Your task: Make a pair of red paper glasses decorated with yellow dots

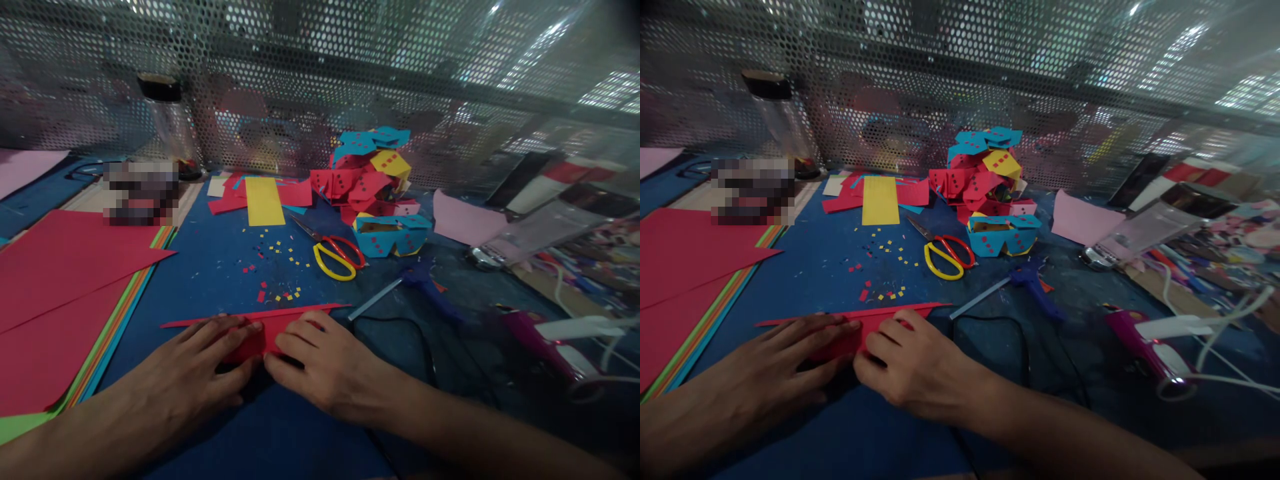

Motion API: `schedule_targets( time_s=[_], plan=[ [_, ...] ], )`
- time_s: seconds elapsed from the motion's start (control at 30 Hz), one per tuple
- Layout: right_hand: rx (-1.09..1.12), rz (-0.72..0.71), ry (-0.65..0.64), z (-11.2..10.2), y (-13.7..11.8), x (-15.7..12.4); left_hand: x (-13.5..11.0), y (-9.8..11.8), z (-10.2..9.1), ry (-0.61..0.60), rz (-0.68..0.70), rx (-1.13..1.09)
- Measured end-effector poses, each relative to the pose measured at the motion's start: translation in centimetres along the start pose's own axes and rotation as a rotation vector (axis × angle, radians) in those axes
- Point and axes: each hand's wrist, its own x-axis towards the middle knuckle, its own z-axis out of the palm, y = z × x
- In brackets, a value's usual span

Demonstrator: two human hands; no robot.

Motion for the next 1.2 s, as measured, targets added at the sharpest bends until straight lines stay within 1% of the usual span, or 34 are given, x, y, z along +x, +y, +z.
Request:
schedule_targets(
  time_s=[0.1,0.17,0.2,0.3,0.4,0.53,0.73,0.8,0.9,0.97,1.03,1.1,1.2],
  plan=[
    [-0.029,-0.026,-0.008,-0.1,0.1,0.0,-0.2,-0.2,0.0,-0.016,0.024,0.01],
    [-0.04,-0.044,-0.009,-0.1,0.1,-0.1,-0.5,-0.3,0.5,0.009,0.016,0.012],
    [-0.044,-0.051,-0.008,-0.2,0.2,-0.1,-0.7,-0.4,0.9,0.046,0.021,0.007],
    [-0.037,-0.052,-0.01,-0.3,0.3,-0.3,-1.3,-0.7,2.0,0.037,0.022,0.006],
    [-0.013,-0.033,-0.002,-0.3,0.4,-0.4,-1.7,-0.8,2.5,0.016,0.034,0.022],
    [0.002,-0.035,0.015,-0.4,0.7,-0.5,-1.7,-1.0,2.1,-0.015,0.028,0.006],
    [0.068,0.003,0.021,-0.4,0.9,-0.8,-1.3,-1.0,1.1,0.042,0.035,-0.025],
    [0.149,0.058,0.05,-0.2,0.8,-0.7,-1.0,-0.8,0.9,0.038,-0.002,-0.087],
    [0.284,0.221,0.093,0.3,0.4,-0.4,-0.1,-0.2,0.6,0.048,-0.131,-0.238],
    [0.324,0.332,0.083,0.6,0.1,0.0,0.8,0.3,0.5,0.068,-0.24,-0.317],
    [0.343,0.407,0.054,0.9,-0.3,0.4,1.7,0.7,0.4,0.075,-0.313,-0.375],
    [0.345,0.443,0.023,1.1,-0.6,0.7,2.5,1.0,0.4,0.085,-0.355,-0.406],
    [0.309,0.458,-0.007,1.4,-0.9,0.9,3.4,1.4,0.6,0.099,-0.41,-0.389]
  ],
)
